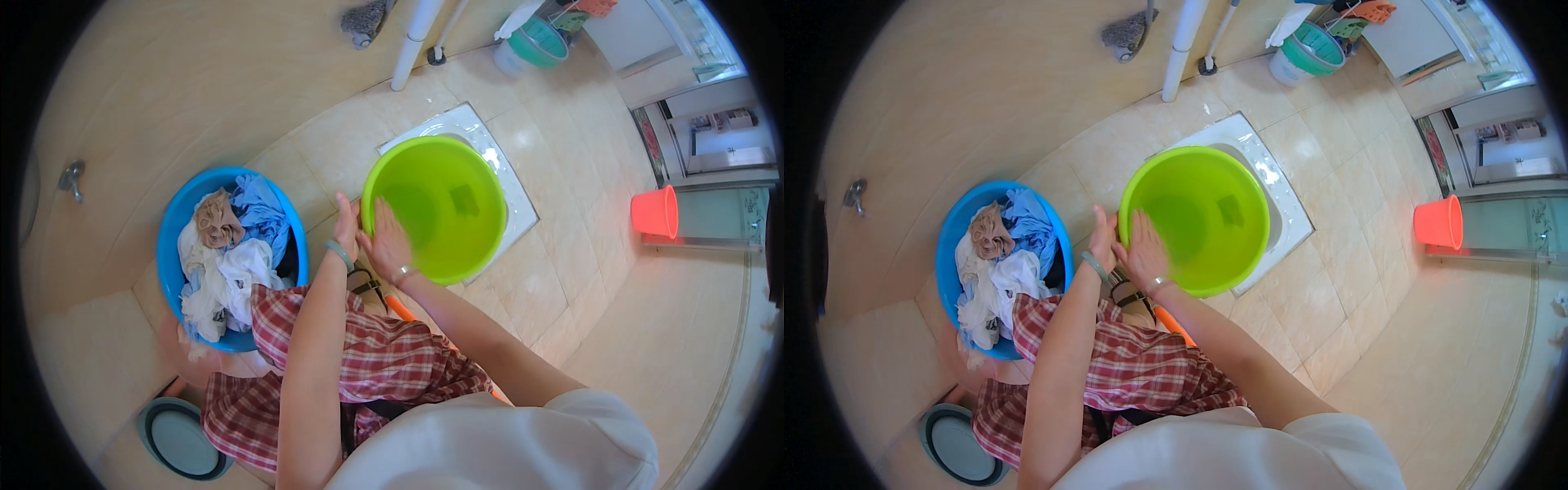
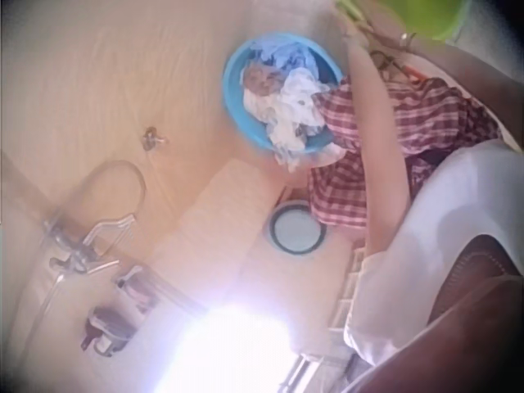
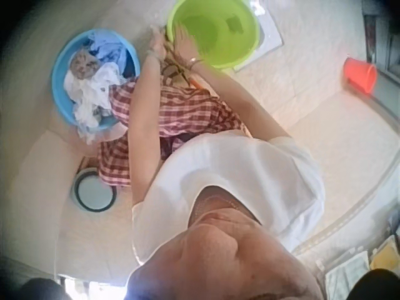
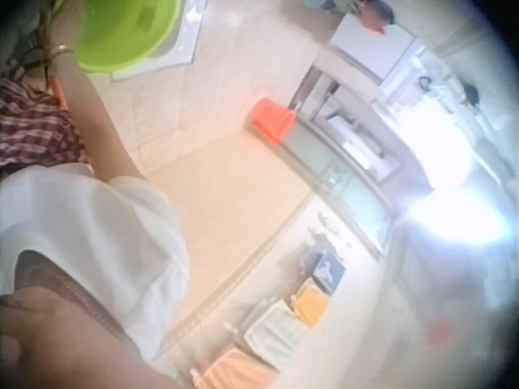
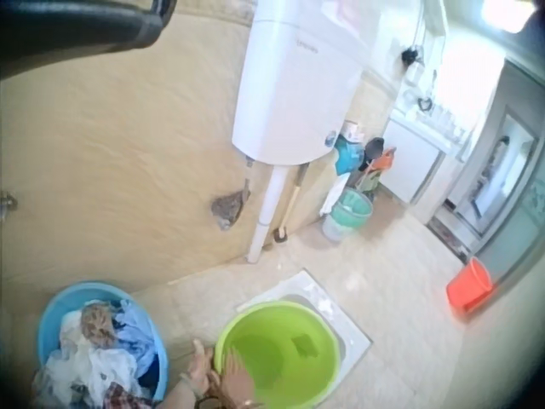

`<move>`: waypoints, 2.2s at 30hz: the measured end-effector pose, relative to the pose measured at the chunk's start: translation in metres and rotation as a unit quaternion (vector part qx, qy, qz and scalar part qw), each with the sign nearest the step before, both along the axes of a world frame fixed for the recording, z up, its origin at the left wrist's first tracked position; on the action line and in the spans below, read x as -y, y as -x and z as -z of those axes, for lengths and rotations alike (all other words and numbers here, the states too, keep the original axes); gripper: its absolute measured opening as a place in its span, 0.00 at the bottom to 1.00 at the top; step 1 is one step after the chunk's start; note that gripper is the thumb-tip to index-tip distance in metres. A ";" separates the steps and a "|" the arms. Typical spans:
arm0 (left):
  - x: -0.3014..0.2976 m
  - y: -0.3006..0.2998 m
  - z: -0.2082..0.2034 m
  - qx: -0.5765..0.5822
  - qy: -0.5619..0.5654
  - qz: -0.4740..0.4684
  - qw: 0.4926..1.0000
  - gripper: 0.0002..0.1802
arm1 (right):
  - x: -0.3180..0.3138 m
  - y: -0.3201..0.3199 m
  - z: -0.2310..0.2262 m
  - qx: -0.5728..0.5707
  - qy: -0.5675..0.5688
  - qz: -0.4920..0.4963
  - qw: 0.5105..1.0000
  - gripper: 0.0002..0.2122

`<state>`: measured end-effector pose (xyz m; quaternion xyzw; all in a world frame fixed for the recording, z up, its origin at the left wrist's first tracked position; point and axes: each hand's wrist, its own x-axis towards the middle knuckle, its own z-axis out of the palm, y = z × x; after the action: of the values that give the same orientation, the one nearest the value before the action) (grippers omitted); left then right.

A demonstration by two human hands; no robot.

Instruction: The person transfers various clothes from a green bucket into a blue basin. They then fill the green bucket with water from a wall-mounted tap and pour it into the blue basin. Finally, the person washes the clothes by hand in the blue basin, agitating and rinsing them in the water.

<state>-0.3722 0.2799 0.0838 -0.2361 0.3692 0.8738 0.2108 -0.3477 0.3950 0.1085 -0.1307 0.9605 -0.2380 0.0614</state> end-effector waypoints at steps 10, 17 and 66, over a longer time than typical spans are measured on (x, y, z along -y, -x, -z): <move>0.008 -0.017 -0.003 0.091 0.127 -0.073 0.985 0.43 | 0.019 0.001 -0.008 0.219 0.038 0.047 0.974 0.33; -0.035 -0.026 0.006 -0.189 0.530 -0.086 0.822 0.28 | -0.069 -0.062 -0.009 0.202 -0.124 -0.125 0.963 0.25; -0.091 -0.052 0.010 0.048 0.375 0.101 0.920 0.30 | -0.083 -0.060 -0.018 0.072 -0.215 -0.102 0.969 0.22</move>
<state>-0.3205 0.3704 0.0733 -0.3015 0.6812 0.6328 0.2111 -0.2877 0.4775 0.1269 -0.1945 0.9637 -0.0270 0.1807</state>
